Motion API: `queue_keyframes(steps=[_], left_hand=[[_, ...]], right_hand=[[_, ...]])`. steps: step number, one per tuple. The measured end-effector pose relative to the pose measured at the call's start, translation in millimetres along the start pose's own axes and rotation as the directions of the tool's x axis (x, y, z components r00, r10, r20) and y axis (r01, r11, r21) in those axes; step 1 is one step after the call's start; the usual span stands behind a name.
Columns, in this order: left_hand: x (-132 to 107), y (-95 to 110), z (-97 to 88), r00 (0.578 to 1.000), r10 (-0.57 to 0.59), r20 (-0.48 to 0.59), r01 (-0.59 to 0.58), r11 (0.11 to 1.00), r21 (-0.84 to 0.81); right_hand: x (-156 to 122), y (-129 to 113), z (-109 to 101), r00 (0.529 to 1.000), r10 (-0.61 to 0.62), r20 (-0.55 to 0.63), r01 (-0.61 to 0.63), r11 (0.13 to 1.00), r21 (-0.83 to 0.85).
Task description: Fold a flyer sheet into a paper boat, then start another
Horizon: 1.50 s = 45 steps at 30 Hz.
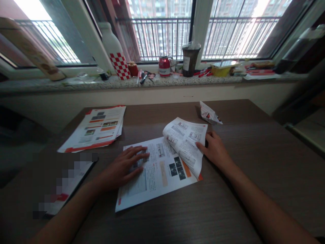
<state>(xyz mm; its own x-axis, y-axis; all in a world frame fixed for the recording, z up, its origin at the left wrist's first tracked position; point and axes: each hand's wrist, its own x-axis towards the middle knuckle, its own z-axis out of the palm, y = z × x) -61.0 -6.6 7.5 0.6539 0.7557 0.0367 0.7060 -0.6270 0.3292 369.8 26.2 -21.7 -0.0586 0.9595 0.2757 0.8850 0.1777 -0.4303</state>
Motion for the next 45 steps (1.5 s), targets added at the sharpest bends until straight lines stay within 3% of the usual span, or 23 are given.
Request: queue_keyframes(steps=[4,8,11,15,20,23,30,39,45], left_hand=[[1.6,1.0,1.9,0.999,-0.008,-0.045,0.007,1.0,-0.013],[5.6,5.3,4.9,0.998,-0.038,-0.055,0.039,0.999,0.024],[8.0,9.4,8.4,0.994,-0.071,-0.082,0.077,0.995,0.067],[8.3,12.2,13.4,0.994,-0.071,-0.082,0.081,0.989,0.122],[7.6,9.5,17.0,0.998,-0.033,-0.055,0.038,0.994,0.101],[7.9,8.2,16.7,0.999,-0.023,-0.033,0.026,0.996,0.08],[7.5,6.9,14.6,0.998,-0.046,-0.038,0.05,0.994,0.096],[11.5,-5.4,19.1,0.971,-0.169,-0.17,0.192,0.973,0.128],[13.5,-5.2,13.8,0.955,-0.196,-0.224,0.219,0.972,0.083]], right_hand=[[-0.4,-6.6,-6.1,0.987,0.014,-0.159,-0.026,0.997,-0.075],[-1.5,-15.0,-17.0,0.981,-0.076,-0.177,0.034,0.973,-0.226],[-0.3,-14.5,-19.0,0.975,-0.199,-0.101,0.168,0.952,-0.255],[3.3,-8.6,-12.9,0.919,-0.379,0.106,0.388,0.918,-0.08],[1.2,-9.6,-9.5,0.853,-0.438,0.285,0.411,0.899,0.151],[-2.6,-10.5,-13.1,0.851,-0.422,0.312,0.396,0.907,0.145],[-15.7,-6.5,-25.3,0.928,-0.24,0.285,0.255,0.967,-0.018],[-32.1,8.0,-26.0,0.947,-0.204,0.25,0.252,0.951,-0.179],[-48.5,23.9,-31.3,0.965,-0.149,0.215,0.203,0.945,-0.256]])
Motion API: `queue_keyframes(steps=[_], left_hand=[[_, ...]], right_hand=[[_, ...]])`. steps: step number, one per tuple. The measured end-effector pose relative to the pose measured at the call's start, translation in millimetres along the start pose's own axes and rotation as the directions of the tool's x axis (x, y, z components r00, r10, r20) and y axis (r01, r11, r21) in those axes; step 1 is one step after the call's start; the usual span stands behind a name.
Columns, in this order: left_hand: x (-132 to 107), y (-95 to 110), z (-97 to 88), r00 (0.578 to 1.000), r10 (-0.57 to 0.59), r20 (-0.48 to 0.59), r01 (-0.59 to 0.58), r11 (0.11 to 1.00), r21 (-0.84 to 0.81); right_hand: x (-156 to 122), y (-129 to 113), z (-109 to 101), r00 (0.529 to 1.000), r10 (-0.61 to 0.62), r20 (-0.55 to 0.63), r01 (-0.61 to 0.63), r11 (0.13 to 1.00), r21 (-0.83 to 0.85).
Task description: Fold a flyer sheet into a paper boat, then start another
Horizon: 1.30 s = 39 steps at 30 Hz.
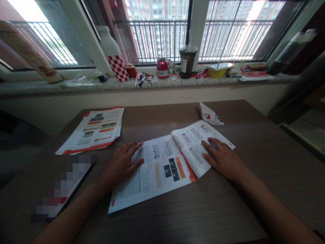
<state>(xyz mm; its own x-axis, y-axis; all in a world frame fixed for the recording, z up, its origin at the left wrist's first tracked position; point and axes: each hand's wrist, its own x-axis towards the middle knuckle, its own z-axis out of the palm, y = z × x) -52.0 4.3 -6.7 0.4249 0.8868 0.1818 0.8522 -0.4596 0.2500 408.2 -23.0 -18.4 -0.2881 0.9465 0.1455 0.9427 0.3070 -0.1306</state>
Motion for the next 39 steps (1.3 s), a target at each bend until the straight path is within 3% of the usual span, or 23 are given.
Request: queue_keyframes(steps=[8,16,23,29,34,39], left_hand=[[2.0,2.2,-6.3,0.997,0.006,-0.081,-0.006,1.0,-0.003],[1.1,3.1,-11.1,0.998,-0.045,-0.049,0.047,0.998,0.042],[2.5,-5.4,-14.9,0.992,-0.074,-0.103,0.058,0.986,-0.155],[3.7,-12.2,-39.6,0.97,-0.114,-0.213,0.064,0.972,-0.228],[8.8,-39.9,-73.3,0.931,-0.186,-0.315,0.143,0.978,-0.155],[19.3,-98.7,-97.5,0.861,-0.381,-0.336,0.347,0.924,-0.159]], right_hand=[[-19.3,11.4,0.7,0.998,0.06,-0.022,-0.06,0.998,-0.018],[-35.8,21.0,1.1,0.997,0.062,-0.036,-0.064,0.997,-0.046],[-34.6,11.0,3.2,0.999,0.01,-0.034,-0.013,0.994,-0.112],[-25.8,-2.4,4.8,0.997,-0.066,-0.051,0.06,0.993,-0.098],[-16.4,-14.2,6.1,0.99,-0.13,-0.049,0.125,0.987,-0.103],[-4.8,-26.7,8.5,0.984,-0.174,-0.03,0.17,0.981,-0.095]])
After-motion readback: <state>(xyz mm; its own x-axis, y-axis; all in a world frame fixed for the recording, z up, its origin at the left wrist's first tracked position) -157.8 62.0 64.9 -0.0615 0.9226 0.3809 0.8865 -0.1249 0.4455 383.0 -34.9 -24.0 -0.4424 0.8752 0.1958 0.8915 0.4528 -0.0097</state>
